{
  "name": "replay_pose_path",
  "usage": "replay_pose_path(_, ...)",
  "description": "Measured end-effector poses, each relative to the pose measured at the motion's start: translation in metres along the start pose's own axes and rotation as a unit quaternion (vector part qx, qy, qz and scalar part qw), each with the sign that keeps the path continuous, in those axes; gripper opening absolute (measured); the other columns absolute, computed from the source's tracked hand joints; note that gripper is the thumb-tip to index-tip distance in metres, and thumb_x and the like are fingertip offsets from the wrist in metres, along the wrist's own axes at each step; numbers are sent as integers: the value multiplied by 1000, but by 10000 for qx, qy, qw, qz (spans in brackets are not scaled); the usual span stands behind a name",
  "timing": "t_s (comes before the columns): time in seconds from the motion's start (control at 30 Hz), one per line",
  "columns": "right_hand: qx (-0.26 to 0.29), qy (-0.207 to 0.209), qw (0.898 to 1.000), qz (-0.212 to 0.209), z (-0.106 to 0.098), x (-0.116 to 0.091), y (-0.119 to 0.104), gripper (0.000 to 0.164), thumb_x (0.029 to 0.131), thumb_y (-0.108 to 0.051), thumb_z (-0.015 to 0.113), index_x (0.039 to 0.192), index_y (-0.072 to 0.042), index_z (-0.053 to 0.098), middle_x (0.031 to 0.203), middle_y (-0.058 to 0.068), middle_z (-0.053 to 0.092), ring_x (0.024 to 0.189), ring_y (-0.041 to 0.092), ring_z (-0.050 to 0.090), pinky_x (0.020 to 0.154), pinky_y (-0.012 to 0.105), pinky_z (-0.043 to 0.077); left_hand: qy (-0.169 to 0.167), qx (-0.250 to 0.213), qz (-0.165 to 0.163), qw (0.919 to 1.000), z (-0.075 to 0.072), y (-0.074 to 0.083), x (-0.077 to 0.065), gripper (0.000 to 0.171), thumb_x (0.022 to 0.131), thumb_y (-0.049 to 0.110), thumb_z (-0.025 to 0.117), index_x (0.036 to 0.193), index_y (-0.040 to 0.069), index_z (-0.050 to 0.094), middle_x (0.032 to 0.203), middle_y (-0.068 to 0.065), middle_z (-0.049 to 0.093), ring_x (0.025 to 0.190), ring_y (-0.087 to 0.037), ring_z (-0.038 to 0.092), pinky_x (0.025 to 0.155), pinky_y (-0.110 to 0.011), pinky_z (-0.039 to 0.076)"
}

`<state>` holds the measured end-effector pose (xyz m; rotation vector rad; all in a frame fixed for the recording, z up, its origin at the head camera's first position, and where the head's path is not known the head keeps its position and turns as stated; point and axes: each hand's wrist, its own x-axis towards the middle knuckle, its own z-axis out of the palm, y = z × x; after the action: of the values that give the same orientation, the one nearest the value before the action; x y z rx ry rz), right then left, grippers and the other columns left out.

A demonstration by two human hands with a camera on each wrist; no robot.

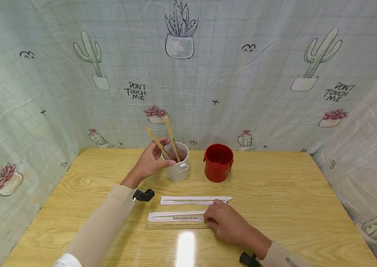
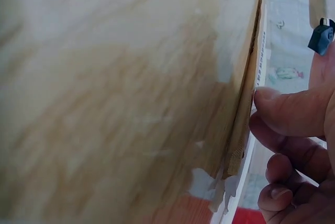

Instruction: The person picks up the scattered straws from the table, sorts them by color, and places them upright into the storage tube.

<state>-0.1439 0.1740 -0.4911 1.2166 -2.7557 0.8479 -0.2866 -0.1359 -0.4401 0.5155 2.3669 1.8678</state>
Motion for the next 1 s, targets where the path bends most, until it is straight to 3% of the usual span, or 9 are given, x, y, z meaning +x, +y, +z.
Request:
replay_pose_path(0.3, -351, -274, 9990, -74, 4, 3, -7, 18, 89, -5, 77, 86, -22, 73, 81, -16, 62, 79, 0, 42, 71, 17, 43, -1, 2, -4, 10000, 0, 1, -1, 91, 85, 5, 85, 159, 3, 33, 163, -13, 43, 160, -27, 31, 133, -41, 23)
replay_pose_path(0.5, -1129, -391, 9926, -229, 7, 4, -9, 23, 87, -2, 75, 83, -21, 65, 77, -14, 49, 77, 3, 37, 69, 17, 37, -9, -5, 5, 10000, 0, 0, -1, 89, 85, 5, 84, 159, 3, 33, 163, -13, 42, 160, -28, 30, 133, -42, 22)
replay_pose_path(0.63, -1483, -331, 9877, -358, 7, 3, -12, 22, 86, -1, 74, 85, -21, 66, 77, -13, 48, 77, 5, 38, 68, 18, 36, -1, 51, -5, 10000, 0, 1, -1, 90, 85, 6, 84, 159, 4, 34, 163, -13, 43, 160, -28, 31, 133, -42, 23)
replay_pose_path(0.83, -1382, -471, 9892, -107, 2, 2, -13, 18, 90, -2, 72, 92, -20, 72, 89, -11, 61, 85, 6, 47, 76, 23, 50, -3, 71, -10, 10000, 0, 2, -1, 89, 86, 7, 85, 159, 6, 34, 163, -12, 43, 159, -27, 31, 133, -42, 23)
replay_pose_path(1.0, -1035, -307, 9941, -43, -4, 1, -11, 20, 90, 1, 73, 93, -19, 71, 92, -11, 62, 88, 5, 48, 78, 24, 51, -4, 78, 23, 10000, 0, 2, -1, 90, 85, 7, 85, 159, 4, 33, 163, -13, 43, 159, -28, 31, 133, -42, 23)
